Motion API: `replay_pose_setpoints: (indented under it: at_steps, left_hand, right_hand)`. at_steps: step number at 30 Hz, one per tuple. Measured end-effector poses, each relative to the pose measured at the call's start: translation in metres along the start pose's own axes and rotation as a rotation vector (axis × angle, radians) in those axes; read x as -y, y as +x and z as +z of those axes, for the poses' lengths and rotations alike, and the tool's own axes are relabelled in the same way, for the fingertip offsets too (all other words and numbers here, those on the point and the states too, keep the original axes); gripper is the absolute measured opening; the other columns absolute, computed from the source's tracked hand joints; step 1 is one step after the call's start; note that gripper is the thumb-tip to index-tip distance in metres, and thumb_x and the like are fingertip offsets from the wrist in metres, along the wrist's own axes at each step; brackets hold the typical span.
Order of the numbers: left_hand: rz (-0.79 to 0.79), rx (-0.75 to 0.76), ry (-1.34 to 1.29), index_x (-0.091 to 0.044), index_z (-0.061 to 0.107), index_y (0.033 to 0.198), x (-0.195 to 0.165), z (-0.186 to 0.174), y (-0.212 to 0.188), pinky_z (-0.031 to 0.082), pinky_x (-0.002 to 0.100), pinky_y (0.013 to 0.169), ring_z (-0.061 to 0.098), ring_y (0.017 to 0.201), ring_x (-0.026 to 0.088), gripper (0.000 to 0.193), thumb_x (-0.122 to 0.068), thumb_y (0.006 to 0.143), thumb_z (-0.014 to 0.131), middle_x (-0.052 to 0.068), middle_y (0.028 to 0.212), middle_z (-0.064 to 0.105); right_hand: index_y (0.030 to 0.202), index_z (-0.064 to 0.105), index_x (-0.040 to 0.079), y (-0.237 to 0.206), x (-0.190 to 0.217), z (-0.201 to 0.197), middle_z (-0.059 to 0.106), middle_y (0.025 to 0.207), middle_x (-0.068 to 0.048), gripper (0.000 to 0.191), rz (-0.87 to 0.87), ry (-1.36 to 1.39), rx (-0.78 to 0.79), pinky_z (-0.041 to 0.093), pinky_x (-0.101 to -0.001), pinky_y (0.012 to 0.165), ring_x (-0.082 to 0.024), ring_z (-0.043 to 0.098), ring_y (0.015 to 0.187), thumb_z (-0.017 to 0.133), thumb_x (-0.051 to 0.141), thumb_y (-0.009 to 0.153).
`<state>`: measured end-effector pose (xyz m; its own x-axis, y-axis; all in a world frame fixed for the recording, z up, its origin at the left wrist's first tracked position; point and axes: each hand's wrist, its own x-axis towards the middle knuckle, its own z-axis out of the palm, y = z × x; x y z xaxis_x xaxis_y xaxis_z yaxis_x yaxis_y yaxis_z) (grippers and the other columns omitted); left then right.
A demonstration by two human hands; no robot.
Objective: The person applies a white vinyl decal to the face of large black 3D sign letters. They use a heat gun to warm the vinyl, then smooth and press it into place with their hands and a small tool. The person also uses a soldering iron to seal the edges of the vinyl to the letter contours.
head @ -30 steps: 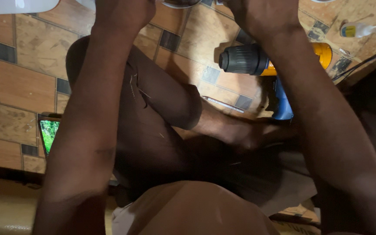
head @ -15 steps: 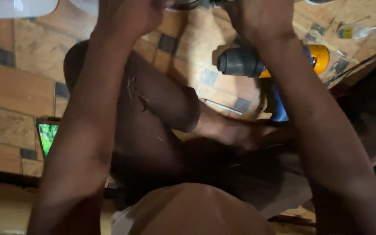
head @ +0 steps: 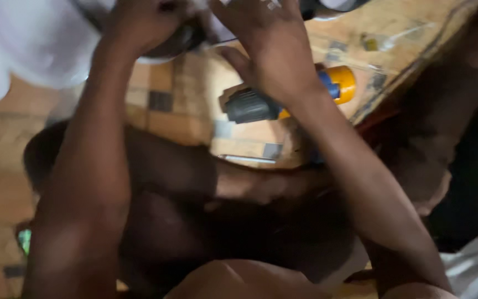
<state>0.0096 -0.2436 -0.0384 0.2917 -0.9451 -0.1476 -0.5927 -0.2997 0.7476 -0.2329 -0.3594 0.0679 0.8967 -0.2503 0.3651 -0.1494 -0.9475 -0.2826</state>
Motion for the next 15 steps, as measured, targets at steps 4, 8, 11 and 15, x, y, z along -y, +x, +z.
replay_pose_setpoints:
  at_steps: [4, 8, 11, 15]
  left_hand:
    - [-0.087, 0.062, -0.153, -0.008, 0.079, 0.111, -0.008, -0.009, 0.0, 0.056, 0.034, 0.076, 0.075, 0.084, 0.02, 0.035, -0.041, 0.101, 0.076, 0.011, 0.096, 0.078]
    - [-0.16, 0.082, -0.17, -0.008, 0.08, 0.107, -0.014, -0.01, 0.0, 0.055, 0.032, 0.074, 0.073, 0.078, 0.018, 0.034, -0.042, 0.102, 0.077, 0.01, 0.089, 0.077]
    - [-0.122, 0.065, -0.14, -0.006, 0.079, 0.105, -0.014, -0.007, 0.001, 0.055, 0.032, 0.073, 0.073, 0.075, 0.018, 0.038, -0.044, 0.102, 0.078, 0.011, 0.087, 0.076]
    - [-0.074, 0.043, -0.135, -0.007, 0.081, 0.102, -0.009, -0.006, 0.002, 0.054, 0.033, 0.069, 0.072, 0.072, 0.017, 0.039, -0.047, 0.101, 0.078, 0.01, 0.085, 0.077]
  right_hand:
    - [0.102, 0.069, 0.001, -0.077, -0.019, -0.07, 0.07, 0.099, -0.008, 0.005, 0.539, 0.278, -0.167, 0.059, -0.0315, 0.082, -0.021, 0.075, 0.093, 0.074, 0.0, 0.101]
    - [0.099, 0.064, -0.001, -0.172, -0.072, -0.083, 0.067, 0.087, -0.011, 0.015, 1.171, 0.333, -0.393, 0.052, -0.0273, 0.068, -0.017, 0.065, 0.076, 0.078, 0.003, 0.1]
    - [0.121, 0.062, 0.002, -0.214, -0.124, -0.051, 0.07, 0.109, -0.012, 0.034, 1.082, 0.491, -0.33, 0.061, -0.0265, 0.084, -0.017, 0.071, 0.099, 0.08, -0.003, 0.092]
    - [0.131, 0.055, 0.0, -0.228, -0.168, -0.007, 0.069, 0.119, -0.013, 0.043, 0.974, 0.582, -0.421, 0.06, -0.0308, 0.089, -0.021, 0.07, 0.108, 0.078, -0.006, 0.096]
